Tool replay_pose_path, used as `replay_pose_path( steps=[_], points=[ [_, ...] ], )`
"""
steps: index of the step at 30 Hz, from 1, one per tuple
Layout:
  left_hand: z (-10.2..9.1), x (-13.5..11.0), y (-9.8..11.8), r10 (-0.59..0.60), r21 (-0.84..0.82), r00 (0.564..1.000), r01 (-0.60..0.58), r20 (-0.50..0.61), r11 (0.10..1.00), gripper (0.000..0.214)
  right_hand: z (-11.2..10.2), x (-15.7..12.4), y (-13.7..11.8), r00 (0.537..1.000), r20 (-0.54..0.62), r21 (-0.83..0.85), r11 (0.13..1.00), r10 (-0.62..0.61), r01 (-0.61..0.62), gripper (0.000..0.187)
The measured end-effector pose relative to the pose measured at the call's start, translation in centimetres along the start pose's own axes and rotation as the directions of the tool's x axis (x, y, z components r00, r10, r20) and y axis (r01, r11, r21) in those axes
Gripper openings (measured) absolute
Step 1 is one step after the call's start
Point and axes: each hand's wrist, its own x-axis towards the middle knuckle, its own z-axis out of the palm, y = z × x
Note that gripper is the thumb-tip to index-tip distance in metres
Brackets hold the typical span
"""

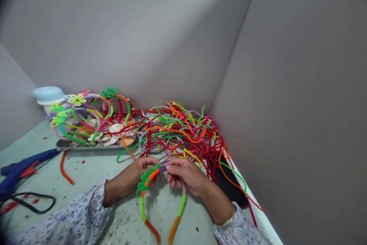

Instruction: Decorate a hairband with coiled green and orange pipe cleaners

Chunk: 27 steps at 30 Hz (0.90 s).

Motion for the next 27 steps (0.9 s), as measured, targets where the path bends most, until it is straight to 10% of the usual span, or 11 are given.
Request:
replay_pose_path(
  steps=[20, 27],
  points=[
    [-0.4, 0.2, 0.0, 0.171, -0.123, 0.983, -0.177, -0.061, 0.976, 0.027, 0.5, -0.2, 0.0, 0.995, 0.031, -0.237, 0.968, 0.092, -0.083, 0.027],
    [-1.1, 0.5, 0.2, 0.260, -0.188, 0.946, -0.296, -0.195, 0.937, 0.024, 0.8, -1.3, -1.6, 0.990, -0.020, -0.689, 0.720, -0.137, 0.085, 0.023]
  ],
)
